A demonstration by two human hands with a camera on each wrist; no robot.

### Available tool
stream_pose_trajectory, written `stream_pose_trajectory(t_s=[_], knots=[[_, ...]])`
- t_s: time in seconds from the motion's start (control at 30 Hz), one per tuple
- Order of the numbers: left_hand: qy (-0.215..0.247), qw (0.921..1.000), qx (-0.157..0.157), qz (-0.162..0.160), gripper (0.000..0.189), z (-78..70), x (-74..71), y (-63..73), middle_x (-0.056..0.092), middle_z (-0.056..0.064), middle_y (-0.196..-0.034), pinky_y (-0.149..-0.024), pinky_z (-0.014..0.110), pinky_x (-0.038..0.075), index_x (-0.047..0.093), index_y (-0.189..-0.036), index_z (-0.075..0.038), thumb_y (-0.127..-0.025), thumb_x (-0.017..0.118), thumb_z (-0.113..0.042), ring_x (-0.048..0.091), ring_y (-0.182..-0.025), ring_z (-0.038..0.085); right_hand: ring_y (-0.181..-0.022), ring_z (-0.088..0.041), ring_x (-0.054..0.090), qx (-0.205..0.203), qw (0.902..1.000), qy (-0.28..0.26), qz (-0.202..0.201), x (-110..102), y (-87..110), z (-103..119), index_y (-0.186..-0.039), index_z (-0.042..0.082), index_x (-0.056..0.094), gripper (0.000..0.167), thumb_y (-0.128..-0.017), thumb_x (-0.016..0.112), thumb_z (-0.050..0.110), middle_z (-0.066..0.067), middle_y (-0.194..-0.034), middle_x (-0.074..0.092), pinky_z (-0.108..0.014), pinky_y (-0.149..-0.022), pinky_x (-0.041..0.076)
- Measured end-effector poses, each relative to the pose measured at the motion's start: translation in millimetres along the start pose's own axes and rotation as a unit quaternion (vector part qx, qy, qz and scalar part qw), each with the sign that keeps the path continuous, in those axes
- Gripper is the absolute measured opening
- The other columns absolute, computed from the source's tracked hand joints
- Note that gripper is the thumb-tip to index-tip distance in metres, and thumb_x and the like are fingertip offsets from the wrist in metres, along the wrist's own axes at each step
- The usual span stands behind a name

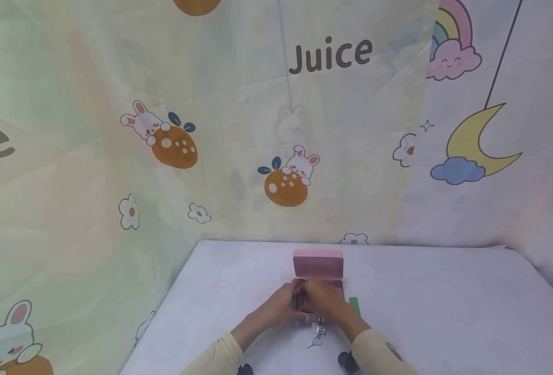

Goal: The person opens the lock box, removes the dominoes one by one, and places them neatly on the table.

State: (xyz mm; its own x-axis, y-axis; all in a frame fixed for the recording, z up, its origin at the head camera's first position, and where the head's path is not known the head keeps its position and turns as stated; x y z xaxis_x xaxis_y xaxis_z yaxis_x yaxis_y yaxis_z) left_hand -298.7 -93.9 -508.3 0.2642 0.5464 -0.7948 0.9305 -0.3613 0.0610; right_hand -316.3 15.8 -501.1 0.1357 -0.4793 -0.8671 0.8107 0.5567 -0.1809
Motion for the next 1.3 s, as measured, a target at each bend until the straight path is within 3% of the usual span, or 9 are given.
stream_pose_trajectory(t_s=[0.33,0.83,1.1,1.3], knots=[[0.004,1.0,0.002,0.001,0.089,0.8,0.7,-1.1,0.056,0.011,-0.137,-0.109,0.036,0.047,0.039,-0.148,-0.009,-0.077,0.089,-0.029,0.055,-0.126,0.017,-0.075,-0.006,0.052,0.001,0.9998,-0.018,0.011,3.9,-1.8,-1.6,-0.111,0.011,0.068,0.039,-0.076,0.086,0.01,0.006,-0.089,0.066,-0.025,-0.067,0.048],[0.0,1.0,0.0,0.001,0.09,2.7,1.3,-0.5,0.055,0.01,-0.141,-0.112,0.036,0.044,0.041,-0.146,-0.01,-0.075,0.089,-0.036,0.052,-0.132,0.018,-0.087,-0.01,0.064,0.0,0.9988,-0.036,0.034,7.2,-3.5,-1.8,-0.113,0.009,0.073,0.035,-0.079,0.083,0.008,0.0,-0.103,0.075,-0.036,-0.085,0.059],[0.004,1.0,-0.006,-0.002,0.091,4.0,1.6,-0.9,0.056,0.008,-0.138,-0.11,0.036,0.046,0.041,-0.147,-0.01,-0.074,0.089,-0.036,0.054,-0.129,0.017,-0.086,-0.01,0.062,0.009,0.9987,-0.029,0.04,7.8,-3.3,-1.7,-0.114,0.008,0.072,0.037,-0.079,0.084,0.008,0.0,-0.103,0.073,-0.035,-0.083,0.058],[0.005,1.0,0.003,-0.001,0.09,5.5,2.8,-2.7,0.055,0.008,-0.14,-0.112,0.036,0.044,0.041,-0.146,-0.011,-0.075,0.089,-0.035,0.052,-0.131,0.016,-0.079,-0.008,0.056,0.003,0.9988,-0.025,0.041,7.8,-4.8,-2.9,-0.112,0.009,0.072,0.036,-0.078,0.084,0.009,0.004,-0.096,0.071,-0.029,-0.075,0.055]])
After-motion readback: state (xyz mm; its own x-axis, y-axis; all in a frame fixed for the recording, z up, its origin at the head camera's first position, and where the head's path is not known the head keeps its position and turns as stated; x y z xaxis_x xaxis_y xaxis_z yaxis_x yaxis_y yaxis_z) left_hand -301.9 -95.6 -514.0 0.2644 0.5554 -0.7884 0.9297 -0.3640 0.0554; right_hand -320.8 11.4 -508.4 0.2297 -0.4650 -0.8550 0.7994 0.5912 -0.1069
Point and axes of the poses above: each hand's wrist, its own y-axis away from the middle knuckle, its own x-axis out of the palm, z = x × y, the point moved 6 cm from there along -y, towards the middle knuckle
